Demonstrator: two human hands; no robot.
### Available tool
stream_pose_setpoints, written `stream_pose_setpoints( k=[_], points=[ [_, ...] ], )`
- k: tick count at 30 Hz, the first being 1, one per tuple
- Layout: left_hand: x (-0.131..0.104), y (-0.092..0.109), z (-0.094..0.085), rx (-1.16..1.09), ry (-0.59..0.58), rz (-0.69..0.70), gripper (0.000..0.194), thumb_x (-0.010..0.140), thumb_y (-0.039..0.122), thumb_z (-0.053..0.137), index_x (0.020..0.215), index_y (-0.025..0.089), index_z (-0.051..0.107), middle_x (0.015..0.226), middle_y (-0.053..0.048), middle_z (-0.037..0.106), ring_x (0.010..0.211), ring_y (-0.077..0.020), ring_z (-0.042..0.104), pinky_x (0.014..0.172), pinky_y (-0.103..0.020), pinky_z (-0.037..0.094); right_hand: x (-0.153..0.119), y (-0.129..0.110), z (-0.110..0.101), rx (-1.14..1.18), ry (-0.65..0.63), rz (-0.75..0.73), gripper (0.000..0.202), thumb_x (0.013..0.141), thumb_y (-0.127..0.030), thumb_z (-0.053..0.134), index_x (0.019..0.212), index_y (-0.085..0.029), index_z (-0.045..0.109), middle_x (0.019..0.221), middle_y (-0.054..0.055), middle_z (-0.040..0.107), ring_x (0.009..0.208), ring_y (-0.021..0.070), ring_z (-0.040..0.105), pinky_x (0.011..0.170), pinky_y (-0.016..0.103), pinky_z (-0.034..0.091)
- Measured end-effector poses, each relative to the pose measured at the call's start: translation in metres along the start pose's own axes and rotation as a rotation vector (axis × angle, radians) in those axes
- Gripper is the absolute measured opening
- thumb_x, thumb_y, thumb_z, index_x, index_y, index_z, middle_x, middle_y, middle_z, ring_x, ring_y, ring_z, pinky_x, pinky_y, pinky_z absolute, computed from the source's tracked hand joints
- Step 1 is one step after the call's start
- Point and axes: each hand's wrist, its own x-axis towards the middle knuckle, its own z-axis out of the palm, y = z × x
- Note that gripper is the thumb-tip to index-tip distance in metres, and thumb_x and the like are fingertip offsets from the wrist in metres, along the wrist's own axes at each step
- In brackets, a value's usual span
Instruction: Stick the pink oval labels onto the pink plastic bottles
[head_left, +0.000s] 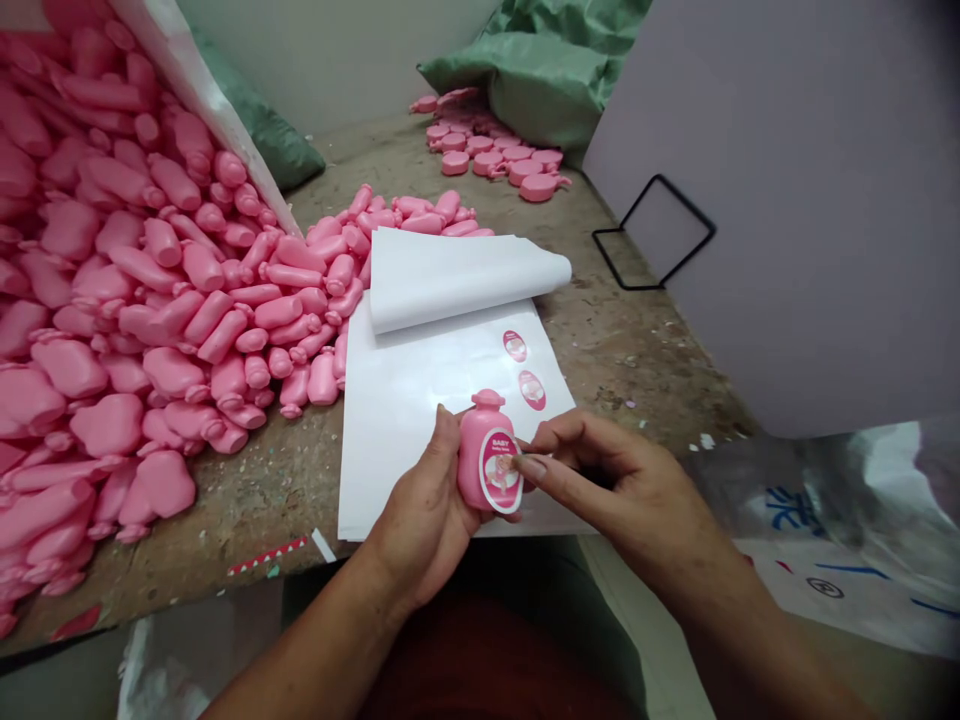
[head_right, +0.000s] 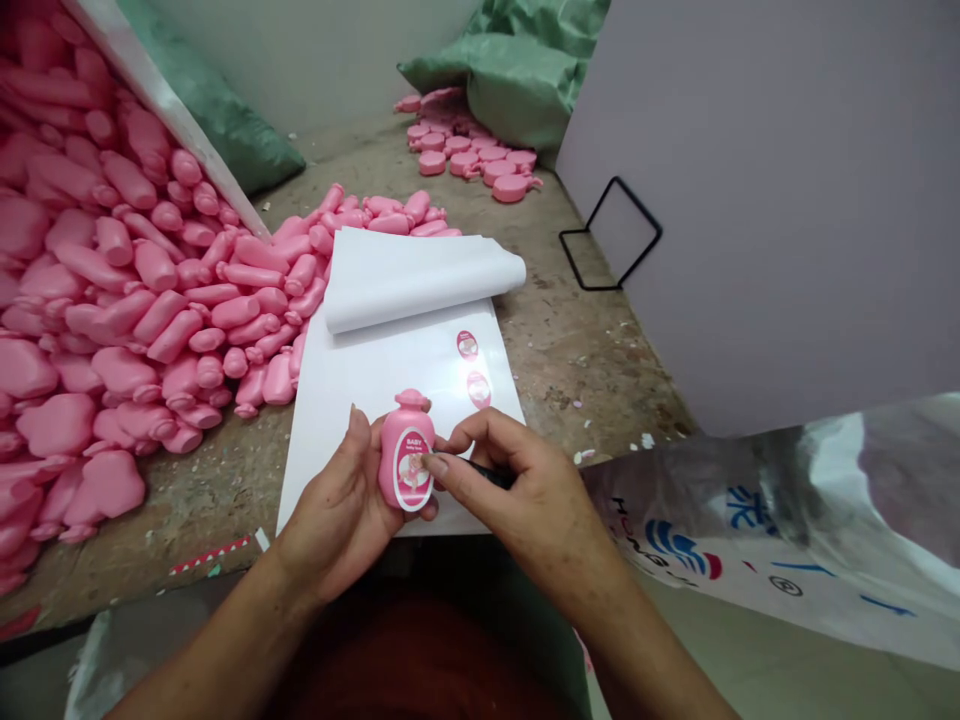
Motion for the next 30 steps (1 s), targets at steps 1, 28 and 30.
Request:
stream_pose_setpoints(
  k=[1,28,30],
  points=[
    [-0.0004,-0.0004,-0.0003,-0.002,-0.002,0.005,0.05,0.095,0.059,0.048,0.119,0.018,0.062,0.088,-0.003,0.063,0.072,-0.0133,0.06,0.061,-0.023,0.051,0.0,-0.0003,0.0008,0.01,0.001,-0.003,0.019,0.076,-0.039,0.07,0.071,-0.023,0.063,0.059,-0.003,0.057,0.054,0.0129,0.048,0.053,0.027,0.037],
    [-0.0028,-0.006,0.001,-0.005,0.02,0.063,0.037,0.096,0.051,0.052,0.116,0.021,0.063,0.092,-0.004,0.06,0.077,-0.0131,0.059,0.062,-0.021,0.051,0.0016,0.003,0.0075,0.176,-0.07,0.023,0.02,0.081,-0.038,0.071,0.072,-0.022,0.063,0.062,-0.002,0.067,0.057,0.0141,0.06,0.056,0.026,0.045],
    [-0.0036,-0.0061,0.0007,0.011,0.023,0.067,0.036,0.095,0.05,0.054,0.116,0.022,0.063,0.094,-0.003,0.059,0.078,-0.0126,0.059,0.062,-0.021,0.051,0.0014,0.0045,0.0072,0.162,-0.069,0.031,0.021,0.081,-0.039,0.071,0.072,-0.022,0.063,0.063,-0.001,0.066,0.057,0.0142,0.059,0.056,0.027,0.044]
  ],
)
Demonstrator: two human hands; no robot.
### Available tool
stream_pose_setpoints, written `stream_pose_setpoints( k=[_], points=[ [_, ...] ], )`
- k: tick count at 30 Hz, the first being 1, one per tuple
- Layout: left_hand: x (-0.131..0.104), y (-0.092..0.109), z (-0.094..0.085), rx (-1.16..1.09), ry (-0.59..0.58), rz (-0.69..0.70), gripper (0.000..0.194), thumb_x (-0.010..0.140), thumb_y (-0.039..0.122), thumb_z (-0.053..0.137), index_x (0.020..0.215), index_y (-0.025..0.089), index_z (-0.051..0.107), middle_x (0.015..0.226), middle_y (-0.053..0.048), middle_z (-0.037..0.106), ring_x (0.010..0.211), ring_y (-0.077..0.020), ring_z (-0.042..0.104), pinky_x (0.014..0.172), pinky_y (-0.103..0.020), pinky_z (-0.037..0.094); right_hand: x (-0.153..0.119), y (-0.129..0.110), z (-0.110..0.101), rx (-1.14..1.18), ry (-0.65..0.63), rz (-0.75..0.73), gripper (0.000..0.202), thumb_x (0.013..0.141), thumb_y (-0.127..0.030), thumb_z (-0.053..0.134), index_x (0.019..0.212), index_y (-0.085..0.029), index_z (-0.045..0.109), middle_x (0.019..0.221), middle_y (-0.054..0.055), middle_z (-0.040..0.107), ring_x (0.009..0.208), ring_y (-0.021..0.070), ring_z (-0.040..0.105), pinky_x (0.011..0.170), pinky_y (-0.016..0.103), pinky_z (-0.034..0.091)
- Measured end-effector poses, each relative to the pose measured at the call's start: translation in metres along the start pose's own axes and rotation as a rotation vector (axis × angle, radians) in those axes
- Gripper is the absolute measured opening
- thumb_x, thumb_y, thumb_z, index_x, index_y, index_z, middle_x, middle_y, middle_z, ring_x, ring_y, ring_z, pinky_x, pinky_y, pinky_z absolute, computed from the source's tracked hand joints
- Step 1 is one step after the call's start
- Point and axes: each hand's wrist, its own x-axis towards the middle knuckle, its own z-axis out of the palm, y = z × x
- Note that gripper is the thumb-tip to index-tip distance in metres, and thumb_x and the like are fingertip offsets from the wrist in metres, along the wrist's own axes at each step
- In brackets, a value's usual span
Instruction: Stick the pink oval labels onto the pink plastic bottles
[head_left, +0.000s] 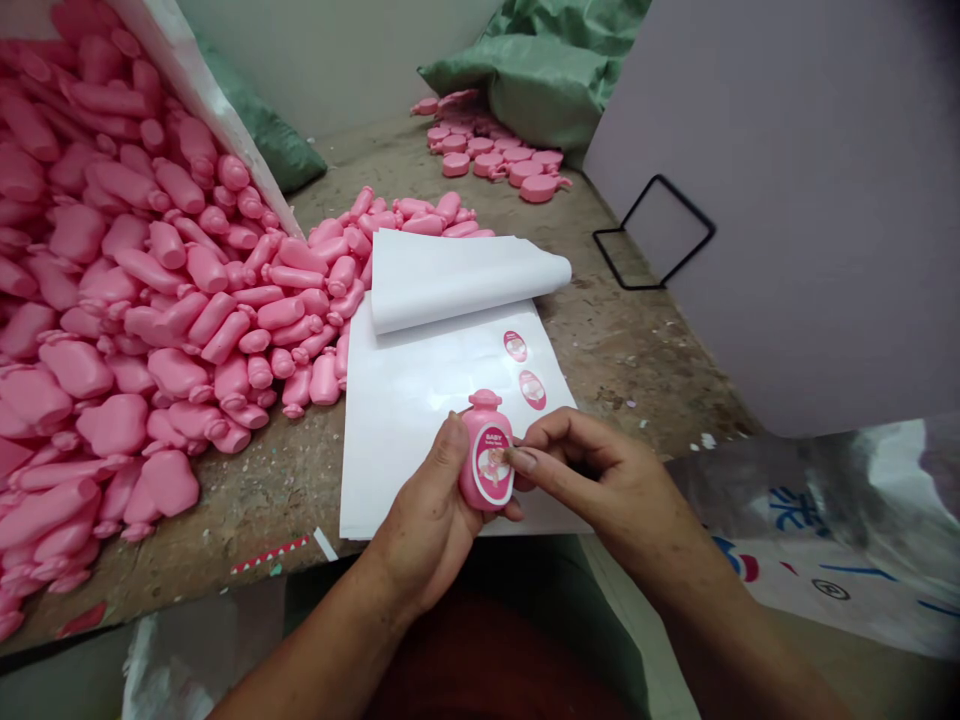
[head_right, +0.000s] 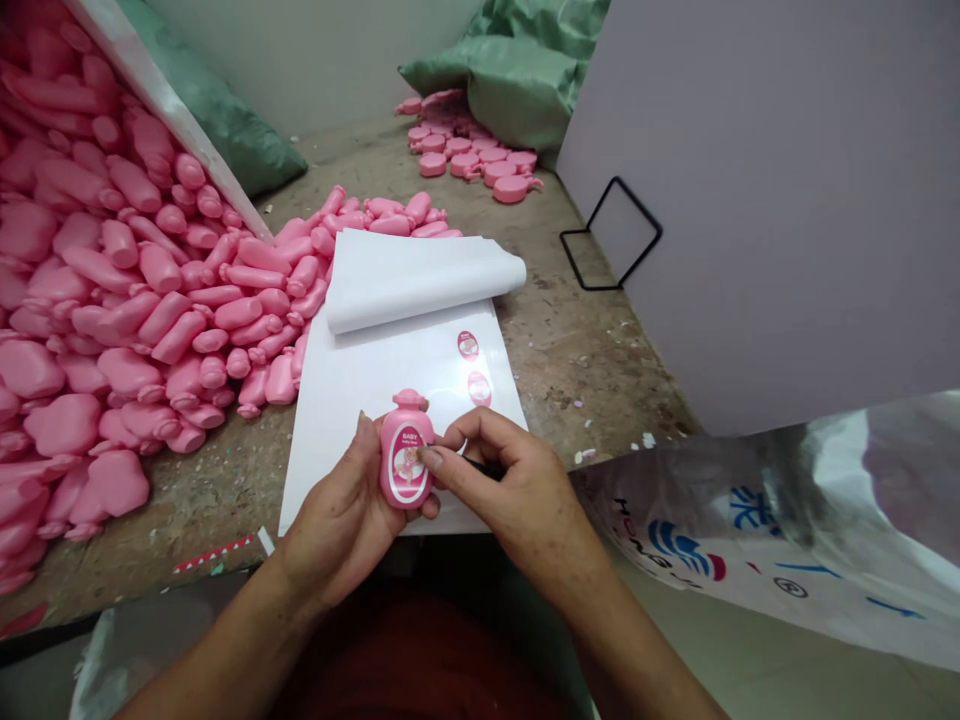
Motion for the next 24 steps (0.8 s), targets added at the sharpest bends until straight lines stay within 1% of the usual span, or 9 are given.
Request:
stream_pose_setpoints(
  k=[4,9,11,13,15,16,18,20,24],
  points=[
    [-0.003,0.001,-0.001,0.085,-0.011,-0.006,0.035,0.092,0.045,0.063,0.119,0.023,0.061,0.095,-0.002,0.057,0.079,-0.0105,0.057,0.065,-0.02,0.05,0.0,0.002,-0.001,-0.022,0.002,0.007,0.023,0.081,-0.041,0.071,0.072,-0.022,0.061,0.063,-0.002,0.064,0.059,0.014,0.057,0.057,0.027,0.043],
    [-0.004,0.003,-0.002,0.2,-0.041,-0.01,0.05,0.087,0.031,0.071,0.133,0.023,0.052,0.094,0.0,0.057,0.076,-0.0076,0.055,0.07,-0.02,0.049,-0.003,0.001,-0.002,-0.132,0.038,-0.029,0.021,0.081,-0.043,0.068,0.075,-0.023,0.063,0.063,-0.002,0.061,0.06,0.0156,0.055,0.057,0.029,0.041],
    [-0.005,0.003,-0.003,0.216,-0.054,-0.003,0.049,0.088,0.03,0.07,0.132,0.021,0.051,0.098,-0.001,0.059,0.077,-0.0078,0.057,0.071,-0.021,0.05,-0.006,0.001,-0.003,-0.272,0.119,-0.073,0.02,0.082,-0.044,0.066,0.078,-0.024,0.066,0.067,0.0,0.064,0.063,0.0182,0.055,0.06,0.031,0.04],
    [-0.005,0.004,-0.004,0.221,-0.065,-0.008,0.046,0.088,0.029,0.069,0.13,0.02,0.051,0.107,-0.004,0.06,0.084,-0.0101,0.061,0.073,-0.022,0.052,-0.01,0.001,-0.003,-0.412,0.263,-0.122,0.021,0.083,-0.046,0.065,0.084,-0.026,0.069,0.072,0.001,0.068,0.067,0.0206,0.056,0.064,0.034,0.039],
    [-0.007,0.003,-0.005,0.226,-0.081,-0.015,0.047,0.088,0.026,0.069,0.13,0.02,0.05,0.112,-0.005,0.06,0.092,-0.0127,0.063,0.074,-0.023,0.053,-0.012,0.001,-0.002,-0.433,0.345,-0.132,0.022,0.082,-0.047,0.065,0.089,-0.027,0.071,0.075,0.002,0.069,0.069,0.0212,0.057,0.066,0.035,0.039],
    [-0.008,0.003,-0.005,0.231,-0.089,-0.016,0.049,0.087,0.024,0.07,0.131,0.021,0.05,0.111,-0.004,0.06,0.093,-0.0129,0.063,0.074,-0.022,0.053,-0.012,0.001,-0.001,-0.388,0.333,-0.115,0.022,0.08,-0.046,0.066,0.091,-0.027,0.071,0.075,0.001,0.068,0.069,0.0208,0.057,0.065,0.034,0.04],
    [-0.01,0.001,-0.007,0.248,-0.1,-0.012,0.055,0.083,0.018,0.072,0.133,0.023,0.049,0.107,-0.002,0.059,0.093,-0.0112,0.061,0.074,-0.021,0.053,-0.01,0.001,0.003,-0.258,0.247,-0.062,0.026,0.074,-0.043,0.073,0.094,-0.027,0.069,0.073,-0.001,0.065,0.066,0.019,0.056,0.062,0.032,0.041],
    [-0.011,0.0,-0.008,0.27,-0.105,-0.005,0.058,0.081,0.013,0.073,0.133,0.024,0.05,0.107,0.0,0.059,0.092,-0.0096,0.06,0.073,-0.02,0.054,-0.005,0.0,0.007,-0.128,0.169,-0.013,0.03,0.068,-0.041,0.077,0.091,-0.026,0.066,0.068,-0.003,0.06,0.062,0.0168,0.053,0.058,0.03,0.04],
    [-0.013,0.002,-0.01,0.282,-0.137,-0.04,0.058,0.079,0.01,0.074,0.131,0.023,0.051,0.105,-0.001,0.062,0.093,-0.0108,0.065,0.071,-0.018,0.054,0.006,0.002,0.012,0.109,0.059,0.047,0.029,0.071,-0.045,0.079,0.08,-0.023,0.061,0.068,-0.004,0.06,0.061,0.0142,0.053,0.056,0.028,0.041]
  ],
)
